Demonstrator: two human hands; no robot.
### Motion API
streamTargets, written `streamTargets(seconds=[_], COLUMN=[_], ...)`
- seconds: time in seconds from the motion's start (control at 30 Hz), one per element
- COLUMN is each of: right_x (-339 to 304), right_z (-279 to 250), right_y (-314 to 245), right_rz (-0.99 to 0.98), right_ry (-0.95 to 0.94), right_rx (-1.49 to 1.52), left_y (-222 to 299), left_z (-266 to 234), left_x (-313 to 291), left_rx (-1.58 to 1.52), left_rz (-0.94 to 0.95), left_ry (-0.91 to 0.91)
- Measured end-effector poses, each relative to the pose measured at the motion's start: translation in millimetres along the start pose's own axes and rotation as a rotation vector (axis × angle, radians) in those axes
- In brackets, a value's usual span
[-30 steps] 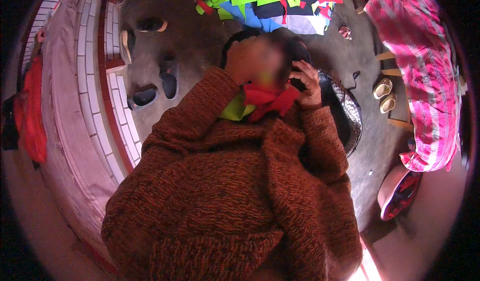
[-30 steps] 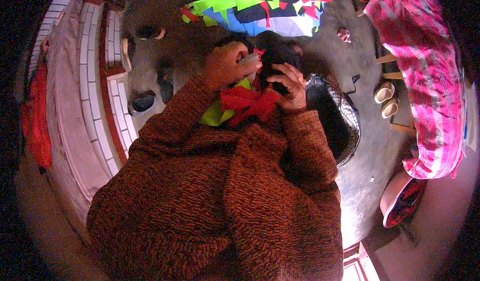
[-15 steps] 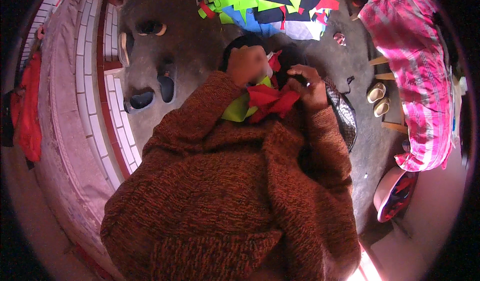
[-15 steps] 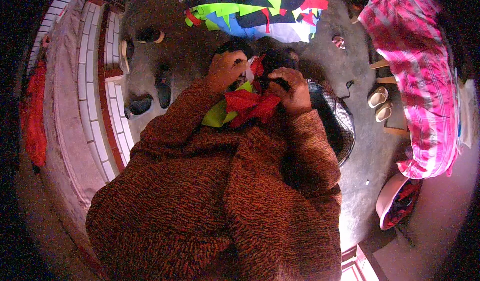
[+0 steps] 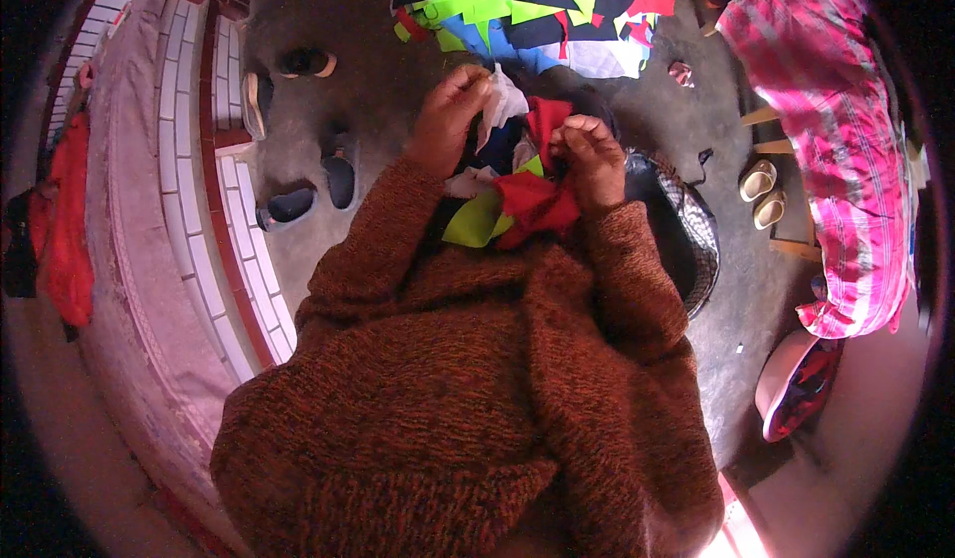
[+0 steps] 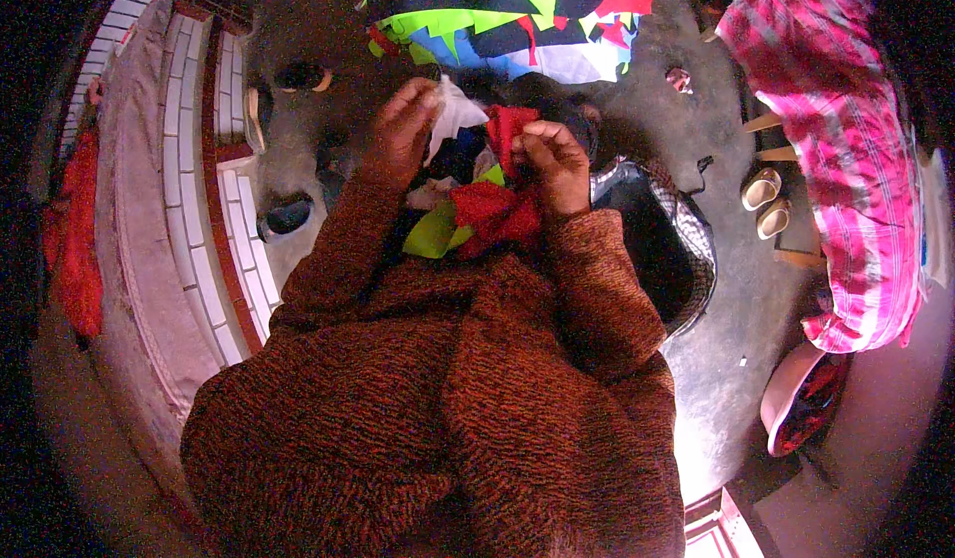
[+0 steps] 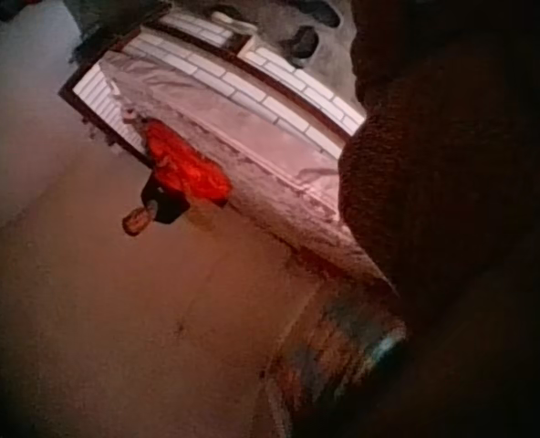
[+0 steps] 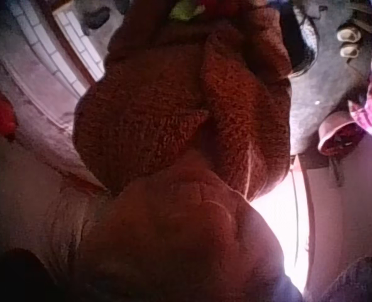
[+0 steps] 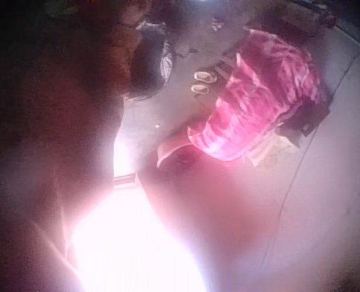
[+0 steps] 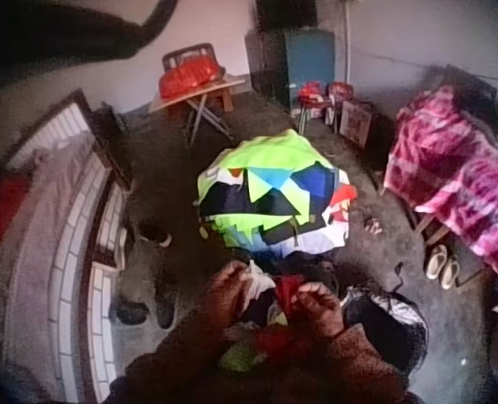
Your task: The person sits on the floor and folds various pieces of colorful fabric by hand. They pick up individual pieces from a pile, fold them, and place them onto a growing stack. The task involves handling multiple colors including green, red, blue, and white.
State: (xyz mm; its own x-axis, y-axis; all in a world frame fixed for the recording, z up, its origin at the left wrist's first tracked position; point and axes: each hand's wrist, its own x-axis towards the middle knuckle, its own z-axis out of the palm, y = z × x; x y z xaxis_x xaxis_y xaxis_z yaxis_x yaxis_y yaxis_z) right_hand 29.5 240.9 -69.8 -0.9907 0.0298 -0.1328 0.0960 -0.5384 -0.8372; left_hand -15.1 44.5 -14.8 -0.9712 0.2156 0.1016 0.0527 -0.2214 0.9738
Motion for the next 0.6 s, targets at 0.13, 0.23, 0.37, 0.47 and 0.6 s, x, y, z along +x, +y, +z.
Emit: streamTargets(seconds=[0.13,0.23,0.37,0.47,0.6], right_x=[-0.9,-6.4,-16.5,-12.2,-18.5], right_z=[-0.4,2.4,6.8,1.5,26.7], right_y=[1.2,-6.1,-9.2,-9.1,-21.0], right_rz=[-0.034,0.017,0.215,0.241,0.15], right_ry=[-0.048,-0.181,-0.297,-0.364,-0.193], right_rx=[-0.038,-0.039,0.039,0.115,0.193], left_y=[11.2,27.3,15.7,6.6,-9.4], left_z=[-8.0,1.5,16.1,21.7,22.0], left_x=[2.1,-4.9,-8.8,-8.6,-13.5], left_rx=[0.042,-0.084,-0.407,-0.733,-0.801], left_rz=[-0.032,-0.035,-0.258,-0.476,-0.57], left_ry=[0.023,-0.145,-0.166,-0.3,-0.32])
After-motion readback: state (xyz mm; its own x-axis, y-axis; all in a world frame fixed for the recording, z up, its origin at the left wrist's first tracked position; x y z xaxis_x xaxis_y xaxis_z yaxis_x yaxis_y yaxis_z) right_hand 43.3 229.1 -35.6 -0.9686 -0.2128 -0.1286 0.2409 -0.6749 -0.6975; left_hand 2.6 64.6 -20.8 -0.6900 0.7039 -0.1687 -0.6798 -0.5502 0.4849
